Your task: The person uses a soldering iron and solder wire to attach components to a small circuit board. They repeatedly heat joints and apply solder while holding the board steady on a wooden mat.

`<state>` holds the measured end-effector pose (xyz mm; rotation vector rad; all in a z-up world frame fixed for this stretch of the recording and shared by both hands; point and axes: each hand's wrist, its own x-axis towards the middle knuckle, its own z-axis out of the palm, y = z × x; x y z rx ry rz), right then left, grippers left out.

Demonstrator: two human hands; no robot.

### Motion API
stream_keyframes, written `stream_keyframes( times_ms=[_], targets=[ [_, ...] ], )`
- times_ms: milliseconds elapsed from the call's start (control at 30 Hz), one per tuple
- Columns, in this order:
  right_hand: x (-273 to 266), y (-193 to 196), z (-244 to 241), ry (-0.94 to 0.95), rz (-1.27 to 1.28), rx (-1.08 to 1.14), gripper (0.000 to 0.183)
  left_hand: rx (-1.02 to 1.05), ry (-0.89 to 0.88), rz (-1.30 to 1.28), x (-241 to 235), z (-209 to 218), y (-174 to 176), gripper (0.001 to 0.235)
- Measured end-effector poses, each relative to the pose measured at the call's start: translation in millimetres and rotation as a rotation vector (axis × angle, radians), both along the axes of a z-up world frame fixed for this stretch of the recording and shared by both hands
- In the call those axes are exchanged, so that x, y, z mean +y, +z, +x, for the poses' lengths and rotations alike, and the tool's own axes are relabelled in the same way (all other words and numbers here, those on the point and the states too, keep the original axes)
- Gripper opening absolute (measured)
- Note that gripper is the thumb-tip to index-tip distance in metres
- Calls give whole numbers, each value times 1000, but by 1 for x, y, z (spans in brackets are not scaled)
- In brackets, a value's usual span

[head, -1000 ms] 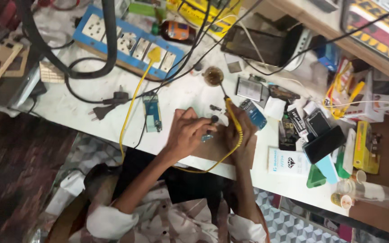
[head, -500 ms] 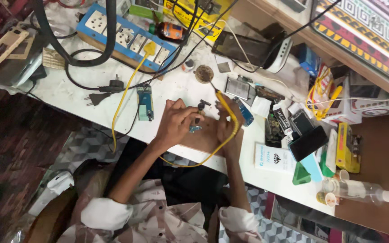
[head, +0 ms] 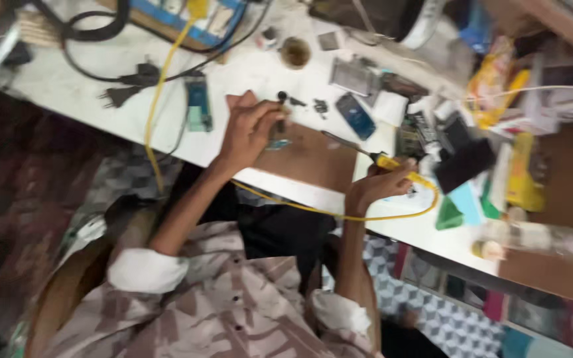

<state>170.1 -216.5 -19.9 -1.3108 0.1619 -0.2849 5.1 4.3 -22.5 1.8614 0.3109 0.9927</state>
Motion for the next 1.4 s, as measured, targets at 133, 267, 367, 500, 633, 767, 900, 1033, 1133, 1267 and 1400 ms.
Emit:
stream_keyframes(
  times_ms=[133,267,367,500,633,767,900,1033,1133,1267,1400],
  targets=[
    [11,-22,6,103,136,-158,39,63,59,60,-7,-2,11,13],
    [30,-28,14,155,193,-131,33,88,87,151,-8,-5,22,14],
    [32,-31,21,167,271,-5,28,26,36,124,-8,-5,24,15],
    [35,-39,21,146,250,5,27,14,5,78,-9,-7,25,17],
    [39,-41,8,207,209,-100,32,5,-74,-27,-9,-10,28,21],
    [42,-28,9,202,179,-90,35,17,7,146,-9,-9,35,23],
    [48,-22,5,222,105,-67,35,-8,4,151,-6,-8,34,24],
    [42,-24,0,241,70,-91,36,36,-54,51,-8,-8,27,24],
    [43,-23,1,261,25,-163,38,33,-8,127,-7,-11,27,24],
    [42,-20,2,292,-77,-237,35,27,11,156,-8,-11,27,27],
    [45,-18,-4,253,-100,-252,36,36,12,168,-8,-11,26,26]
  ],
)
